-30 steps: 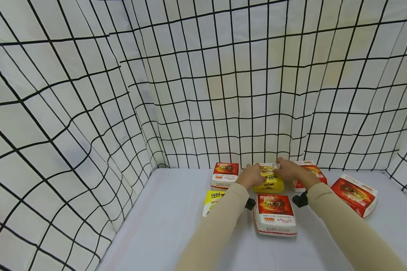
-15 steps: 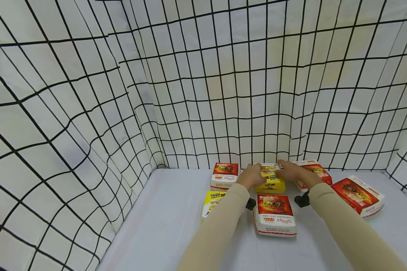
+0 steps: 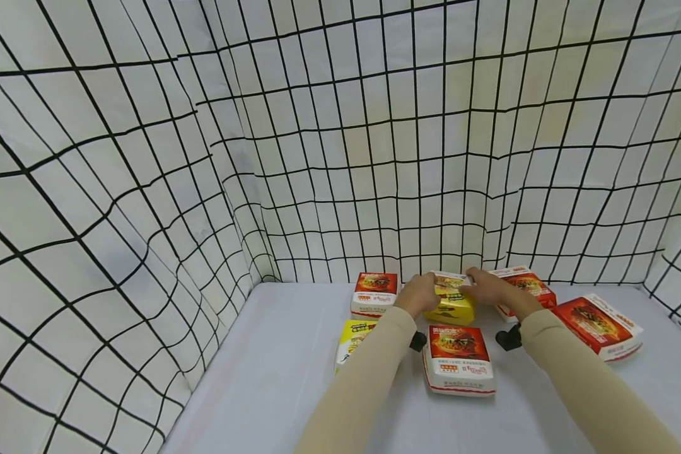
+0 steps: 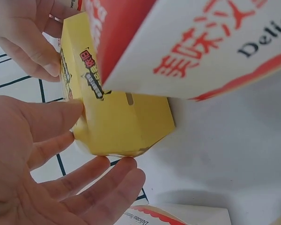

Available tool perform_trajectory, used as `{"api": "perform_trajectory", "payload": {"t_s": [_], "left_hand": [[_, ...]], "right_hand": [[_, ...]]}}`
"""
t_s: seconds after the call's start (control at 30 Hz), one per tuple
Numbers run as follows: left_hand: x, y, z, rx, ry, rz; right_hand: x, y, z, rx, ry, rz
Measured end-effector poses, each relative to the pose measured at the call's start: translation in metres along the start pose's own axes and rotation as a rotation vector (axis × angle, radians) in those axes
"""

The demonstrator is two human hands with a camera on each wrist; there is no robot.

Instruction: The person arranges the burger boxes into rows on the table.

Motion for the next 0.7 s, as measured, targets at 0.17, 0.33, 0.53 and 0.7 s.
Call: {"api": "perform_trajectory", "payload": {"t_s": [0.17,0.33,0.53,0.7], "left_hand": [[-0.001,0.0,0.0,0.005,0.005,-0.017],[-0.003,0.0,0.001,-0.004,-0.005,-0.042],[-0.004,0.0,-0.001,0.028,-0.062,-0.084],[-0.008,0.001,-0.003,0.04,-0.08,-0.123]], "right_hand": [[0.0,0.002,-0.005,0.02,-0.01,0.008],[-0.001,0.006,-0.008,0.026,-0.015,0.014],[0.0,0.01,-0.009,0.023,0.005,0.012],[-0.001,0.013,-0.01,0.02,0.011,0.007]]}}
Point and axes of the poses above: each hand's wrist, its own y-axis away from the middle knuckle, its own x-axis out of the palm, z = x × y, the point moved 6 cm from there along -y, towards the middle knuckle, and after that the axes turned 10 degrees about y, right-handed, at the moved point
